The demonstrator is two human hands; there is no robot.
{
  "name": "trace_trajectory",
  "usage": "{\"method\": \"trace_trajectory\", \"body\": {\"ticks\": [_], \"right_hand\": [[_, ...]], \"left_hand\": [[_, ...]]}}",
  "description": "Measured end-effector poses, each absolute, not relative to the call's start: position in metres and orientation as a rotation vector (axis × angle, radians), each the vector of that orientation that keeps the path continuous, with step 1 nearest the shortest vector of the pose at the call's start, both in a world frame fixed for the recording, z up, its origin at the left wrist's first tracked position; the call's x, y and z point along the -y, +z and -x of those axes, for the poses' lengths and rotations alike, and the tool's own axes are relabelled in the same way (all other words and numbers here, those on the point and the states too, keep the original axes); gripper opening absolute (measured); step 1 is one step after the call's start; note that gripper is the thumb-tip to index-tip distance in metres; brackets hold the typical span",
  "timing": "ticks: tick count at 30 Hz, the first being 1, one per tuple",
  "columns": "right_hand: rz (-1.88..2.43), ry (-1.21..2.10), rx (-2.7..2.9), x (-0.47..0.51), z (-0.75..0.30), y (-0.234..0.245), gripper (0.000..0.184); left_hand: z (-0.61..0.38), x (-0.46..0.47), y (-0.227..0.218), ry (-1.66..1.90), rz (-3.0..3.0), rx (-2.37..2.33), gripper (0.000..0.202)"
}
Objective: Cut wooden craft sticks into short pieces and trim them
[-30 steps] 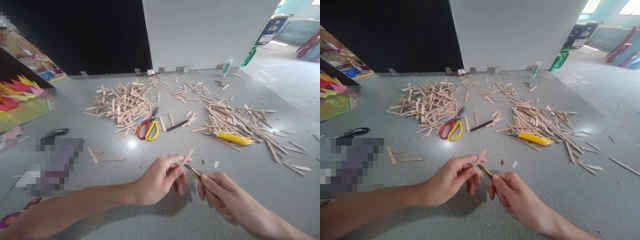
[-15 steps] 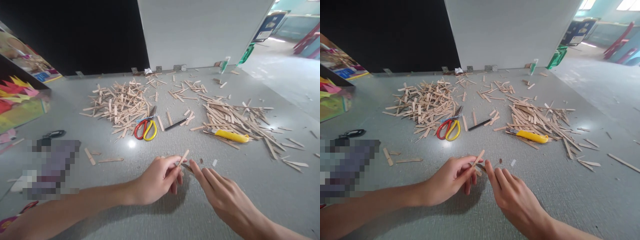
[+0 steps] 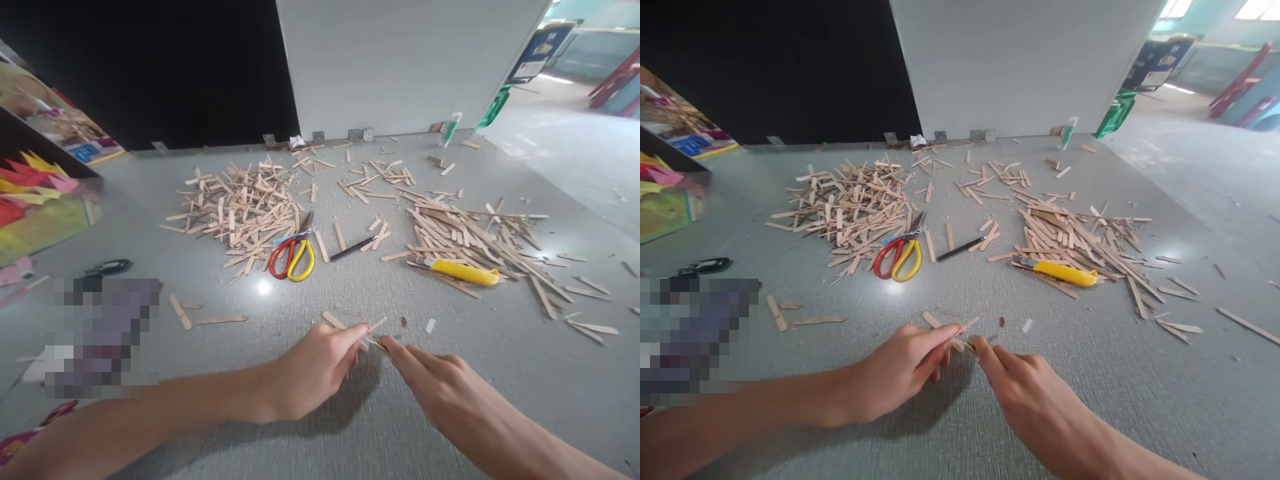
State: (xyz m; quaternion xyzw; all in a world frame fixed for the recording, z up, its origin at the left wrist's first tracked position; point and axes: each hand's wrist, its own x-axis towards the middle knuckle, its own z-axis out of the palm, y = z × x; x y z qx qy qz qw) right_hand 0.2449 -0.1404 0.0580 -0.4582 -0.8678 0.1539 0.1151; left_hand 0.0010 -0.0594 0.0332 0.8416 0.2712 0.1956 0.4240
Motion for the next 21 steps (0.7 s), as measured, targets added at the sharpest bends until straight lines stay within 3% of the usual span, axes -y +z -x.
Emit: {"method": "trace_trajectory", "body": {"ticks": [4,9,15,21], "right_hand": [[1.387,0.78,2.42,0.138,-0.245,0.061,0.058],[1.446,0.863,2.295,0.136,-0.24,0.064,0.037],[1.471,0.756,2.244,0.136,-0.237,0.057,0.038],[1.492,0.793,2.225,0.139,-0.236,0.053,0.04]], "left_hand": [[-0.001,0.059,0.035,0.477,-2.133,-0.674,0.032],[-0.004,0.057,0.04,0.395,-1.921,-0.7,0.033],[-0.007,0.055,0.043,0.363,-1.768,-0.745,0.03],[-0.005,0.056,0.041,0.372,-1.979,-0.715,0.031]]}}
